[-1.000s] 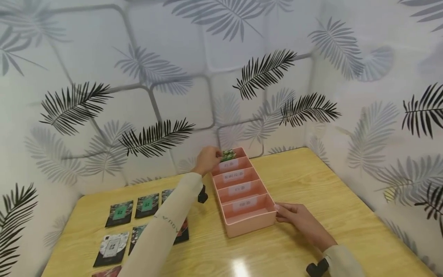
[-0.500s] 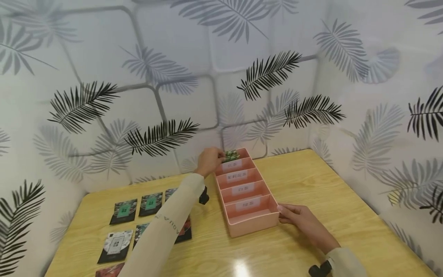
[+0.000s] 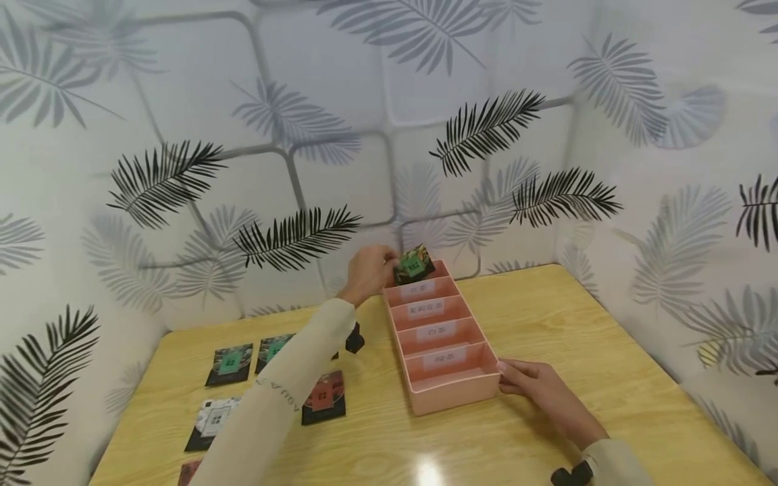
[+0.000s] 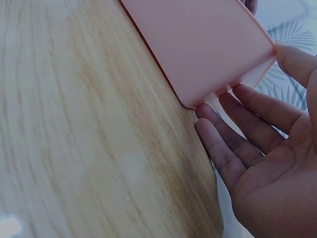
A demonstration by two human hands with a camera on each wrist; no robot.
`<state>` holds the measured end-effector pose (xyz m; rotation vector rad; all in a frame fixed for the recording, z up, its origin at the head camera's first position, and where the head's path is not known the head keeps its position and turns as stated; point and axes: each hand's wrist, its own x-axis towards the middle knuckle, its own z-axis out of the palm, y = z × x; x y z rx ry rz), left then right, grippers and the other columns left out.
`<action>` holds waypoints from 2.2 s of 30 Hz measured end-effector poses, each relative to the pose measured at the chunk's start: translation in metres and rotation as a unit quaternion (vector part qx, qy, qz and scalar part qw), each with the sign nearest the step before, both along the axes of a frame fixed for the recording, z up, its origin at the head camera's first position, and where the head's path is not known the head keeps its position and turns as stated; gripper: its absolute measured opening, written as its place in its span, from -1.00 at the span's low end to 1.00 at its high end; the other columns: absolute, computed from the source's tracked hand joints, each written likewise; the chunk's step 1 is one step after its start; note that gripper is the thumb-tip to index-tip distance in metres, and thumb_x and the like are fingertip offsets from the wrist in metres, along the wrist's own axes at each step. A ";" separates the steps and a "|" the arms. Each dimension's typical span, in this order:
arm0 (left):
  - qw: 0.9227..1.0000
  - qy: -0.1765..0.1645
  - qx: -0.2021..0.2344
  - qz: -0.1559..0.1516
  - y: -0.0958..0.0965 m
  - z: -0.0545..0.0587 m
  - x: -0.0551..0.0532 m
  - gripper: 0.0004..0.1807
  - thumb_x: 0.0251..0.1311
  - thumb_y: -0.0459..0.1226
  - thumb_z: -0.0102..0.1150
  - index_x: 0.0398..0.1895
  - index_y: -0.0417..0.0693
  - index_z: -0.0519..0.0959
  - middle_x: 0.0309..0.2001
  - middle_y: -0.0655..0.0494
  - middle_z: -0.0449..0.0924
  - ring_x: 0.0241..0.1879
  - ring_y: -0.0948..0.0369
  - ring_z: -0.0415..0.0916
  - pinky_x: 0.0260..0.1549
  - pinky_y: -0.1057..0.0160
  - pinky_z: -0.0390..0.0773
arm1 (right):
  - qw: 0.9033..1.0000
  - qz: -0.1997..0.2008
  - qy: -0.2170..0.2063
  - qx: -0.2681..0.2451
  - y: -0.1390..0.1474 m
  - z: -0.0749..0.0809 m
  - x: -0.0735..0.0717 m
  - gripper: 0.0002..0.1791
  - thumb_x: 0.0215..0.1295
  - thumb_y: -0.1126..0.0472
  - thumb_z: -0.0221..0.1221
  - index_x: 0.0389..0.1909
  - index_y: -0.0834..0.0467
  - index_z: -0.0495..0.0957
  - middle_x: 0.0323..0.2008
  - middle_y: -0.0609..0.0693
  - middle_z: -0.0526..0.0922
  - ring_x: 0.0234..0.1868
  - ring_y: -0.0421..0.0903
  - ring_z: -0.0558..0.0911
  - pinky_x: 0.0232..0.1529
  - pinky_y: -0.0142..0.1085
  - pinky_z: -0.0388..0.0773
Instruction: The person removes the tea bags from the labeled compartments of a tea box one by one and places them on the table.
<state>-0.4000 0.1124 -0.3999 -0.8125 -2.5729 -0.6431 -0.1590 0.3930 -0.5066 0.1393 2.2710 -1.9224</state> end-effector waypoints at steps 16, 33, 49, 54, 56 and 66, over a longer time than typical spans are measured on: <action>0.999 0.016 0.009 -0.032 -0.041 0.018 0.016 -0.84 0.29 -0.17 0.18 -0.18 0.09 0.71 -0.26 0.22 0.69 -0.42 0.33 0.57 -0.46 0.32 0.51 | 1.000 0.005 -0.003 0.026 -0.005 0.005 -0.001 -0.29 0.42 -0.13 0.00 0.32 0.37 0.27 0.19 0.23 0.46 0.03 -0.10 0.62 0.09 -0.40 0.41; 0.997 -0.005 -0.013 -0.079 -0.097 0.015 0.065 -0.84 0.33 -0.20 0.13 -0.18 0.06 0.70 -0.23 0.22 0.67 -0.34 0.34 0.56 -0.35 0.31 0.54 | 1.000 0.009 0.011 0.018 -0.005 0.005 -0.002 -0.29 0.43 -0.11 -0.01 0.32 0.38 0.24 0.20 0.20 0.45 0.00 -0.13 0.63 -0.01 -0.50 0.45; 0.995 -0.018 -0.012 -0.098 -0.146 0.006 0.091 -0.86 0.30 -0.16 0.15 -0.28 0.11 0.71 -0.37 0.31 0.65 -0.47 0.43 0.49 -0.40 0.31 0.51 | 1.000 0.019 0.018 0.003 -0.011 0.004 -0.001 -0.31 0.46 -0.06 -0.02 0.32 0.43 0.20 0.15 0.07 0.51 -0.02 -0.13 0.64 -0.02 -0.44 0.48; 0.995 -0.040 -0.017 -0.087 -0.161 0.004 0.103 -0.85 0.29 -0.14 0.16 -0.29 0.12 0.71 -0.37 0.32 0.64 -0.54 0.46 0.44 -0.39 0.29 0.51 | 0.999 0.021 0.031 -0.014 -0.014 0.006 0.000 -0.33 0.46 -0.02 -0.01 0.31 0.46 0.20 0.05 -0.16 0.56 -0.03 -0.13 0.64 -0.01 -0.34 0.51; 0.995 -0.055 -0.017 -0.080 -0.168 0.004 0.109 -0.85 0.30 -0.13 0.16 -0.28 0.12 0.71 -0.36 0.32 0.64 -0.65 0.42 0.40 -0.44 0.28 0.48 | 0.999 0.022 0.034 -0.018 -0.015 0.008 0.001 -0.33 0.46 -0.01 -0.01 0.31 0.46 0.19 0.05 -0.17 0.56 -0.03 -0.13 0.64 -0.01 -0.30 0.52; 0.990 -0.111 -0.009 -0.085 -0.206 -0.010 0.121 -0.88 0.28 -0.11 0.18 -0.28 0.17 0.69 -0.38 0.40 0.61 -0.68 0.35 0.37 -0.58 0.29 0.42 | 0.999 0.040 -0.002 0.022 -0.015 0.017 0.001 -0.26 0.45 -0.08 -0.02 0.36 0.43 0.14 0.10 0.10 0.56 0.00 -0.12 0.63 0.01 -0.33 0.50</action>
